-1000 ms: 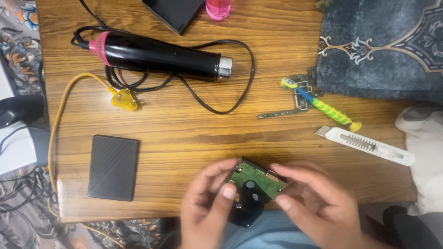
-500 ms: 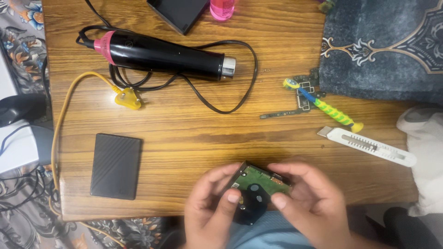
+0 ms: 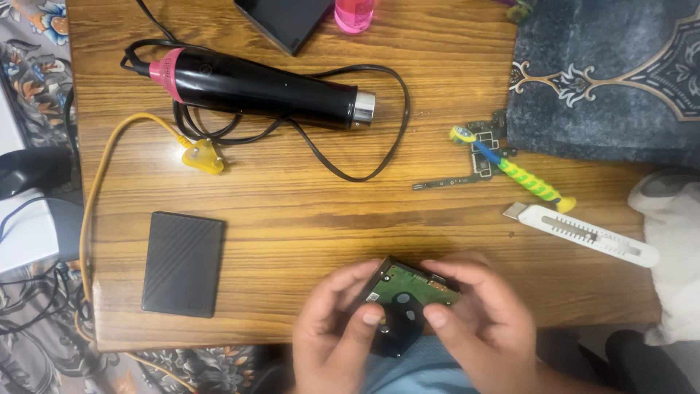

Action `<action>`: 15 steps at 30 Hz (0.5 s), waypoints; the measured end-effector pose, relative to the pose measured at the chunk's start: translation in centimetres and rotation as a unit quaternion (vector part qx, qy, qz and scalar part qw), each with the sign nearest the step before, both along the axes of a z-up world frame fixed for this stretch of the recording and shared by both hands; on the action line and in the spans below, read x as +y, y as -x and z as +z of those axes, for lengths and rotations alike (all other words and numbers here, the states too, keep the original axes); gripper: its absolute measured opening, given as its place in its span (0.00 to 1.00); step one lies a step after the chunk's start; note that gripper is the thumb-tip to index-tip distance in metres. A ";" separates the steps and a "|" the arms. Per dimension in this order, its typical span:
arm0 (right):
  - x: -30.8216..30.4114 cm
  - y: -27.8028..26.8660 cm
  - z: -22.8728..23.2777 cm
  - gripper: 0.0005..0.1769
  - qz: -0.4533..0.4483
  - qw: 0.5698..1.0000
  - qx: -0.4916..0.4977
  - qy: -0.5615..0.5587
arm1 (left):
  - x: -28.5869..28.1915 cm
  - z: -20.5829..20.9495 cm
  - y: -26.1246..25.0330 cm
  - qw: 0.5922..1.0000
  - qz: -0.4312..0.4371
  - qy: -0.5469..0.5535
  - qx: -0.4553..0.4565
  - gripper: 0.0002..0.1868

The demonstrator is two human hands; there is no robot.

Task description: The person disassembles a hard drive by hand using a utility knife to separate the circuit board from the drive body.

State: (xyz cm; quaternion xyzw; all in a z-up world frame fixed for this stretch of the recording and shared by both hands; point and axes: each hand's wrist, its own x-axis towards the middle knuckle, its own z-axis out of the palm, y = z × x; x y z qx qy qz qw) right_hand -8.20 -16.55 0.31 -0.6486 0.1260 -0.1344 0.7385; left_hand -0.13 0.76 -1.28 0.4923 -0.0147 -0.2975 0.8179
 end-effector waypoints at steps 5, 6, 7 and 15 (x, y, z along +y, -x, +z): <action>0.0 0.2 -0.2 0.23 -0.022 0.999 0.021 0.046 | -0.1 -0.3 0.1 1.000 -0.002 -0.002 -0.001 0.24; 0.0 0.2 -0.2 0.23 -0.030 0.998 0.031 0.043 | -0.1 -0.2 0.2 1.000 -0.003 -0.001 0.003 0.24; 0.1 0.2 -0.3 0.22 -0.029 0.998 0.020 0.046 | -0.1 -0.1 0.1 1.000 -0.004 -0.001 0.006 0.24; -0.2 -0.2 -0.4 0.23 -0.005 0.999 0.022 -0.029 | -0.1 0.0 0.1 1.000 -0.006 -0.012 -0.001 0.24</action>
